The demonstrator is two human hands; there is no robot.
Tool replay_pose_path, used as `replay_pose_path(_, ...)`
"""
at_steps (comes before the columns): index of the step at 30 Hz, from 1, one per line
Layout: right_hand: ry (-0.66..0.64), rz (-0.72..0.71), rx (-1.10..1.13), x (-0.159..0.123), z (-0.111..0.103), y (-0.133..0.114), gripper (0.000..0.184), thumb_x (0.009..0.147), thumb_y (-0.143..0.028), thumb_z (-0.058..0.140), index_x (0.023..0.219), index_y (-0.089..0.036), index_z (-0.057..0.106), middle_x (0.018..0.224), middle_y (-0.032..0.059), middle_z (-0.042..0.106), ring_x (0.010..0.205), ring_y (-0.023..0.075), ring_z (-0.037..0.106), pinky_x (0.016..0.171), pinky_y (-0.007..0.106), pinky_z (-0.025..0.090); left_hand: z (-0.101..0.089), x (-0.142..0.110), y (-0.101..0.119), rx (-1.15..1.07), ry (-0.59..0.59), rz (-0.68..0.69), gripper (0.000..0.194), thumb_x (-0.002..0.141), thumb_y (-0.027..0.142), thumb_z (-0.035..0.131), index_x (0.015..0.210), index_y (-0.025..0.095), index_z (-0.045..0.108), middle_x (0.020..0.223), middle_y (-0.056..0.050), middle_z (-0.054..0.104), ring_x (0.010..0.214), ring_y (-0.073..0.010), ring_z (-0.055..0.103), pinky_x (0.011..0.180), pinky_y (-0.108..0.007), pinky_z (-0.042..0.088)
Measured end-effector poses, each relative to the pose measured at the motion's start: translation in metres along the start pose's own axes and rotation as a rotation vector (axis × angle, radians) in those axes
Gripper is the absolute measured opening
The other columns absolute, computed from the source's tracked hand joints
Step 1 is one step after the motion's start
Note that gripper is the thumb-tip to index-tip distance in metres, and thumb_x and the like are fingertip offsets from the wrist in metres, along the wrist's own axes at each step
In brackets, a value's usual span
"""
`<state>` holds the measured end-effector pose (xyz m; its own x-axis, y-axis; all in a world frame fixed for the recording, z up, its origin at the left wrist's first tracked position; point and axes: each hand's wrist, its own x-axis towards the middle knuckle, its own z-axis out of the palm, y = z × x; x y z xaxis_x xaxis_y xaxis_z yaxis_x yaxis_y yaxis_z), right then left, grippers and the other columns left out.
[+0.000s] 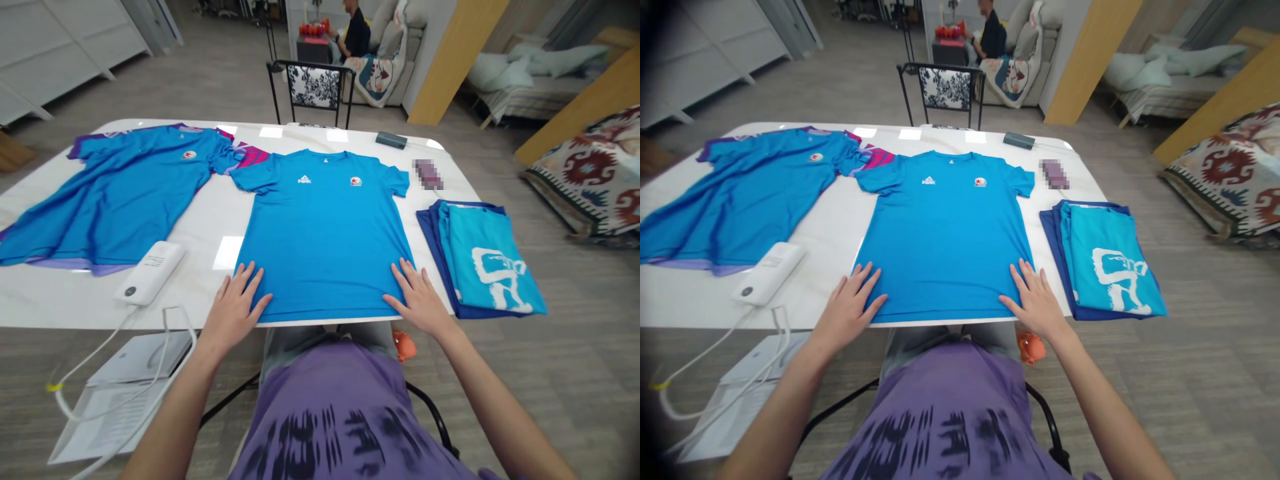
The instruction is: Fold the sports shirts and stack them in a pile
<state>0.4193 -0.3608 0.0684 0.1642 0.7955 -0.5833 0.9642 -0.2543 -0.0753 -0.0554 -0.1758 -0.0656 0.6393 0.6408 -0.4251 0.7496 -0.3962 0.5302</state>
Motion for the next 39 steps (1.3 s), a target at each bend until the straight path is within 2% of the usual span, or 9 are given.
replay_pose_path(7, 0.027, 0.041, 0.026, -0.017, 0.006, 0.007, 0.097, 0.108, -0.08, 0.053, 0.19, -0.046, 0.013, 0.194, 0.0019, 0.018, 0.178, 0.0413, 0.027, 0.145, 0.079, 0.017, -0.007, -0.033, -0.014, -0.006, 0.029, -0.12, 0.07, 0.119, 0.056, 0.036, 0.184, 0.031, 0.038, 0.192, -0.008, 0.033, 0.18, -0.0358, 0.029, 0.147, -0.067, 0.022)
replay_pose_path(11, 0.073, 0.05, 0.024, 0.012, -0.018, -0.014, 0.102, 0.1, -0.089, 0.057, 0.188, -0.046, 0.027, 0.187, 0.0047, 0.039, 0.172, 0.0475, 0.04, 0.142, 0.082, 0.023, -0.012, -0.042, -0.016, -0.068, 0.113, -0.189, 0.066, 0.117, 0.051, 0.043, 0.18, 0.03, 0.042, 0.186, -0.014, 0.045, 0.174, -0.0388, 0.041, 0.144, -0.07, 0.029)
replay_pose_path(14, 0.043, -0.036, 0.023, 0.072, -0.049, -0.064, 0.094, 0.103, -0.088, 0.051, 0.183, -0.04, 0.045, 0.175, 0.0099, 0.058, 0.159, 0.0478, 0.058, 0.136, 0.076, 0.04, -0.013, -0.045, -0.021, -0.155, 0.221, -0.274, 0.061, 0.115, 0.051, 0.05, 0.168, 0.02, 0.052, 0.171, -0.024, 0.056, 0.162, -0.0435, 0.055, 0.133, -0.069, 0.047)
replay_pose_path(18, -0.134, -0.24, 0.057, 0.197, -0.066, -0.162, 0.069, 0.113, -0.078, 0.045, 0.159, -0.033, 0.07, 0.154, 0.0115, 0.075, 0.128, 0.0399, 0.078, 0.108, 0.058, 0.062, -0.012, -0.047, -0.028, -0.228, 0.309, -0.336, 0.045, 0.109, 0.05, 0.061, 0.14, 0.017, 0.065, 0.155, -0.027, 0.059, 0.151, -0.0461, 0.062, 0.123, -0.068, 0.057)
replay_pose_path(22, -0.242, -0.308, 0.114, 0.345, -0.043, -0.256, 0.045, 0.115, -0.063, 0.055, 0.137, -0.029, 0.073, 0.135, 0.0068, 0.083, 0.118, 0.0312, 0.078, 0.095, 0.041, 0.061, -0.011, -0.049, -0.032, -0.25, 0.303, -0.349, 0.022, 0.109, 0.044, 0.061, 0.115, 0.025, 0.067, 0.153, -0.022, 0.061, 0.149, -0.044, 0.064, 0.12, -0.069, 0.059)
replay_pose_path(26, -0.167, -0.243, 0.084, 0.469, -0.008, -0.317, 0.049, 0.112, -0.062, 0.06, 0.138, -0.022, 0.069, 0.143, 0.0126, 0.078, 0.126, 0.0335, 0.073, 0.103, 0.043, 0.06, -0.013, -0.051, -0.035, -0.278, 0.277, -0.336, 0.016, 0.11, 0.038, 0.058, 0.102, 0.025, 0.065, 0.149, -0.02, 0.066, 0.153, -0.0416, 0.062, 0.118, -0.066, 0.061)
replay_pose_path(31, -0.242, -0.259, -0.051, 0.551, 0.015, -0.341, 0.035, 0.109, -0.049, 0.066, 0.129, -0.023, 0.077, 0.142, 0.0122, 0.079, 0.127, 0.0351, 0.072, 0.105, 0.044, 0.06, -0.017, -0.052, -0.038, -0.298, 0.245, -0.316, 0.009, 0.109, 0.032, 0.059, 0.104, 0.027, 0.064, 0.153, -0.017, 0.065, 0.159, -0.0394, 0.057, 0.121, -0.065, 0.061)
replay_pose_path(35, -0.144, -0.277, -0.042, 0.579, 0.017, -0.337, 0.035, 0.112, -0.038, 0.058, 0.135, -0.018, 0.076, 0.135, 0.0184, 0.081, 0.122, 0.0363, 0.075, 0.097, 0.041, 0.059, -0.02, -0.052, -0.039, -0.31, 0.206, -0.307, 0.007, 0.11, 0.028, 0.06, 0.106, 0.024, 0.064, 0.157, -0.016, 0.063, 0.162, -0.0381, 0.054, 0.125, -0.064, 0.058)
replay_pose_path(39, -0.221, -0.544, -0.05, 0.59, 0.015, -0.332, 0.041, 0.107, -0.048, 0.072, 0.14, -0.024, 0.076, 0.13, 0.0109, 0.082, 0.116, 0.0304, 0.075, 0.09, 0.033, 0.054, -0.021, -0.052, -0.041, -0.312, 0.192, -0.288, 0.005, 0.111, 0.028, 0.061, 0.108, 0.024, 0.064, 0.159, -0.016, 0.061, 0.163, -0.0377, 0.051, 0.129, -0.065, 0.055)
